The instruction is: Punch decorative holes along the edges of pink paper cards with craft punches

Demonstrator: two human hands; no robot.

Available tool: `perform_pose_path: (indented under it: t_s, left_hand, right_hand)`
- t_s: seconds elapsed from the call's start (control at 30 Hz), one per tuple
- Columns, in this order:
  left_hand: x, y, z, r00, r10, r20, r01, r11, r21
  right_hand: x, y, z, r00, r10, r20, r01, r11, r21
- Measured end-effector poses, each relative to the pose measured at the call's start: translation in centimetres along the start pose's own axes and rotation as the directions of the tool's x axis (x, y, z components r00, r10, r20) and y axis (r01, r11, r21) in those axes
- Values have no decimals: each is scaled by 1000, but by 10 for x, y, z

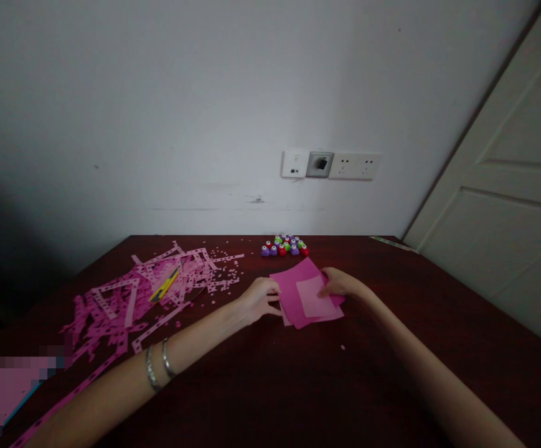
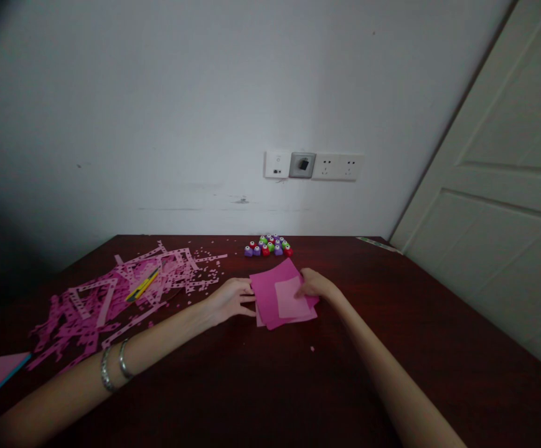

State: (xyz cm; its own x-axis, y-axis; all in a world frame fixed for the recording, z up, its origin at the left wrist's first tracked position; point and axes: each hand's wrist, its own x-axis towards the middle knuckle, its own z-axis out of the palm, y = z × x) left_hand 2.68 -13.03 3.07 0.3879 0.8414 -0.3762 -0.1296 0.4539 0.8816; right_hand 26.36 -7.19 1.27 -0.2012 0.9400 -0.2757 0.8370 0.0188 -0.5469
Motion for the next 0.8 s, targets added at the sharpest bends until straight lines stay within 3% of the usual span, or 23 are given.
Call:
perform_pose_path:
  t_s: [0.13, 0.3, 0.47, 0.6, 0.8]
  left_hand:
    - [0, 0, -3, 1000, 0, -6, 0, 1000, -6]
    - [2, -1, -10, 1000, 6, -10, -6, 1000, -24]
    - [12, 3, -24, 984, 40, -175, -55, 995, -82]
    - [18, 8, -37, 963, 47, -265, -80, 990, -117]
    - [13, 2, -30, 950, 102, -295, -135, 986, -94]
  right_hand:
    - [-5, -2, -2, 998, -40, 53, 33, 991, 129]
    - [-14, -9, -2, 999, -39, -3, 37, 915, 402]
    - [-13, -3, 2, 993, 51, -103, 4, 883, 470]
    - [-14, -1, -2, 993, 87, -83, -23, 813, 582]
    - [-28, -24, -23, 972, -106, -210, 210, 793, 572]
